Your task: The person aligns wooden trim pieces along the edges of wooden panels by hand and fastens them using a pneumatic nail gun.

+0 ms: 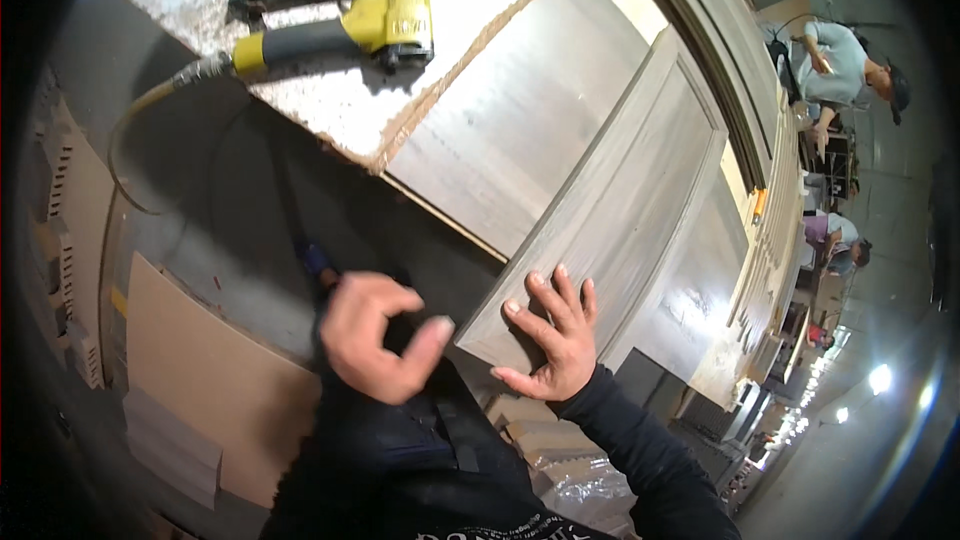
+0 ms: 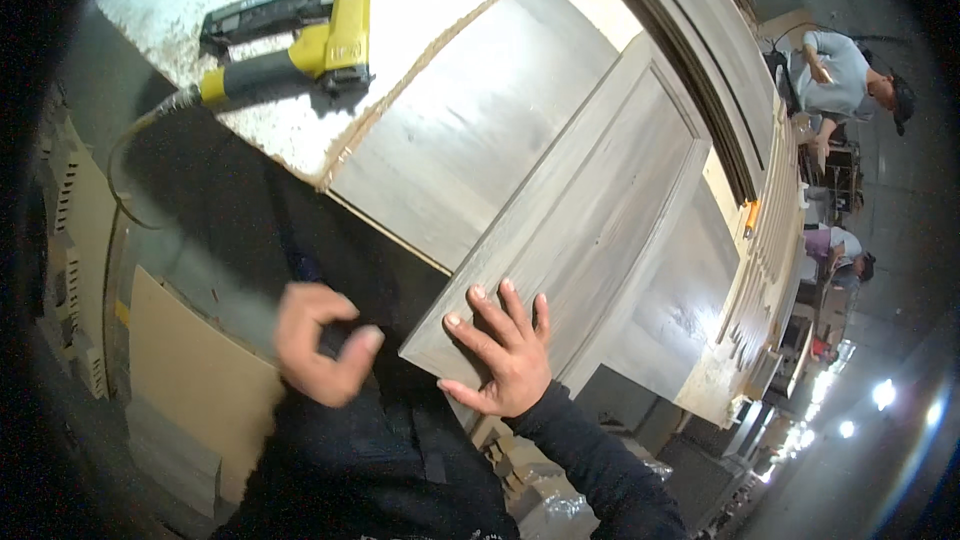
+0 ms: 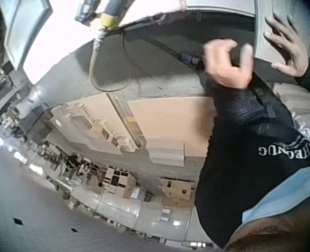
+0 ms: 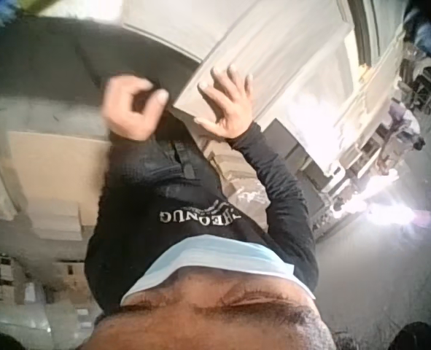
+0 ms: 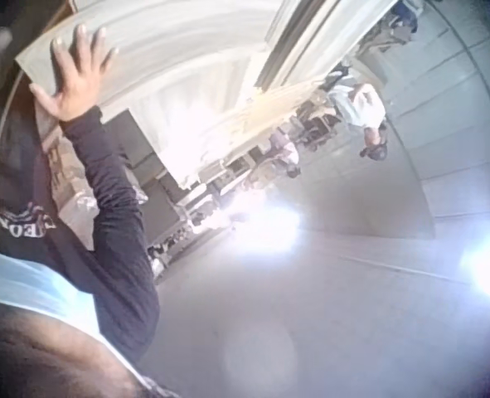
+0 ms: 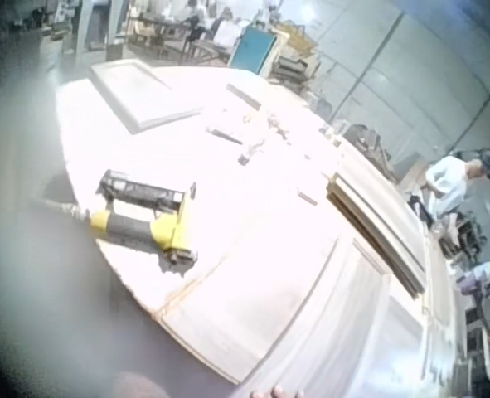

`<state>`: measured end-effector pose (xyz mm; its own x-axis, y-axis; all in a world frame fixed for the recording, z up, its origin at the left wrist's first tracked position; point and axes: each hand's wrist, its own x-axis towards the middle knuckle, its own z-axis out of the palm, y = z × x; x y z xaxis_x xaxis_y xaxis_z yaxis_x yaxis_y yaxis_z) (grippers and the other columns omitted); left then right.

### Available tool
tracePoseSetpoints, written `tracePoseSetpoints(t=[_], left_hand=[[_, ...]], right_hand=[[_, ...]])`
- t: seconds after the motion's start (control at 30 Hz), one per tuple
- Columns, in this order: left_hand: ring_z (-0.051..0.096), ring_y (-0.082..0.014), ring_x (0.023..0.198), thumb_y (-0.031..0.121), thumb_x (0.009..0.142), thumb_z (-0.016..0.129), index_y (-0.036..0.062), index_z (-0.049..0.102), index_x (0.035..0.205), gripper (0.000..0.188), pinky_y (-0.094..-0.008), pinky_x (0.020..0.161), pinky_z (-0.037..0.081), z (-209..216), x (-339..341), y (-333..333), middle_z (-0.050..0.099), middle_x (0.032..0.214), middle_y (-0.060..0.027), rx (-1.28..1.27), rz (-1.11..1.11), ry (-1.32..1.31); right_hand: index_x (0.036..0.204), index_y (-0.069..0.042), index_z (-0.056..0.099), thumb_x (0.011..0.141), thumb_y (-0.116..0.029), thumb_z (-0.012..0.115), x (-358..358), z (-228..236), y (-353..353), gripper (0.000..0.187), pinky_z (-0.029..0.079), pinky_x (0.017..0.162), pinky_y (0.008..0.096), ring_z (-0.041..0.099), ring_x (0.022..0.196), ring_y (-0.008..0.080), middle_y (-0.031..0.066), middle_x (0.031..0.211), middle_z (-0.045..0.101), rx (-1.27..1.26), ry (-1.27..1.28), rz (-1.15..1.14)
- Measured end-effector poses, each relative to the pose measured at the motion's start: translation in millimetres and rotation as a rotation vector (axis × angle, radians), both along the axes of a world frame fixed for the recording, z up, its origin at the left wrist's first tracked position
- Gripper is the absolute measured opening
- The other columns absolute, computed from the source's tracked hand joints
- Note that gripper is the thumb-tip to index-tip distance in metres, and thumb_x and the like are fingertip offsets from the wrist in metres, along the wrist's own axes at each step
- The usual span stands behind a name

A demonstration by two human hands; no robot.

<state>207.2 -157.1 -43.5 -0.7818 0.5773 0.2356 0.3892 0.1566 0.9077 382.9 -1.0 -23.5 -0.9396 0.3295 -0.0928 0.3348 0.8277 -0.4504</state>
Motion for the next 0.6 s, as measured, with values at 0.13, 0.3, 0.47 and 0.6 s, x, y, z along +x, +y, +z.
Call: tracePoseSetpoints(t=[0.13, 0.3, 0.47, 0.6], left_hand=[[0.054, -0.0336, 0.099, 0.002, 0.067, 0.061, 0.0020, 0.053, 0.115, 0.049, -0.0374, 0.087, 0.042, 15.5, -110.7, 59.2, 0.056, 0.104, -0.0168, -0.184, 0.108, 0.560], [0.053, -0.0347, 0.089, 0.001, 0.064, 0.056, 0.0063, 0.042, 0.127, 0.065, -0.0446, 0.077, 0.046, -7.4, -190.9, 110.7, 0.052, 0.094, -0.0157, -0.694, 0.016, 0.805], [0.055, -0.0369, 0.084, -0.001, 0.063, 0.055, 0.0027, 0.047, 0.115, 0.052, -0.0426, 0.072, 0.045, -1.1, -183.4, 74.7, 0.055, 0.089, -0.0179, -0.528, -0.231, 0.874], [0.059, -0.0384, 0.090, 0.014, 0.070, 0.062, -0.0015, 0.056, 0.111, 0.044, -0.0412, 0.079, 0.046, 54.0, -133.2, 17.1, 0.062, 0.101, -0.0205, -0.568, -0.489, 0.619]], right_hand=[[0.123, -0.022, 0.059, 0.067, -0.054, 0.070, 8.3, -1.9, 3.0, 0.065, 0.001, 0.111, 0.0506, 0.025, 0.136, 0.0331, 0.0101, 0.138, 0.044, -0.012, -0.006, -0.029], [0.121, -0.020, 0.060, 0.066, -0.053, 0.071, -1.2, 0.2, -0.7, 0.066, 0.003, 0.110, 0.0499, 0.026, 0.136, 0.0339, 0.0118, 0.138, 0.044, -0.017, 0.008, 0.012], [0.124, -0.027, 0.058, 0.069, -0.056, 0.068, -1.9, 2.5, -0.8, 0.063, 0.000, 0.111, 0.0502, 0.026, 0.136, 0.0321, 0.0073, 0.138, 0.045, -0.035, -0.011, -0.014], [0.123, -0.027, 0.058, 0.069, -0.056, 0.067, 4.0, 0.0, 0.6, 0.063, -0.001, 0.111, 0.0504, 0.025, 0.137, 0.0317, 0.0072, 0.137, 0.045, -0.051, -0.045, -0.031]])
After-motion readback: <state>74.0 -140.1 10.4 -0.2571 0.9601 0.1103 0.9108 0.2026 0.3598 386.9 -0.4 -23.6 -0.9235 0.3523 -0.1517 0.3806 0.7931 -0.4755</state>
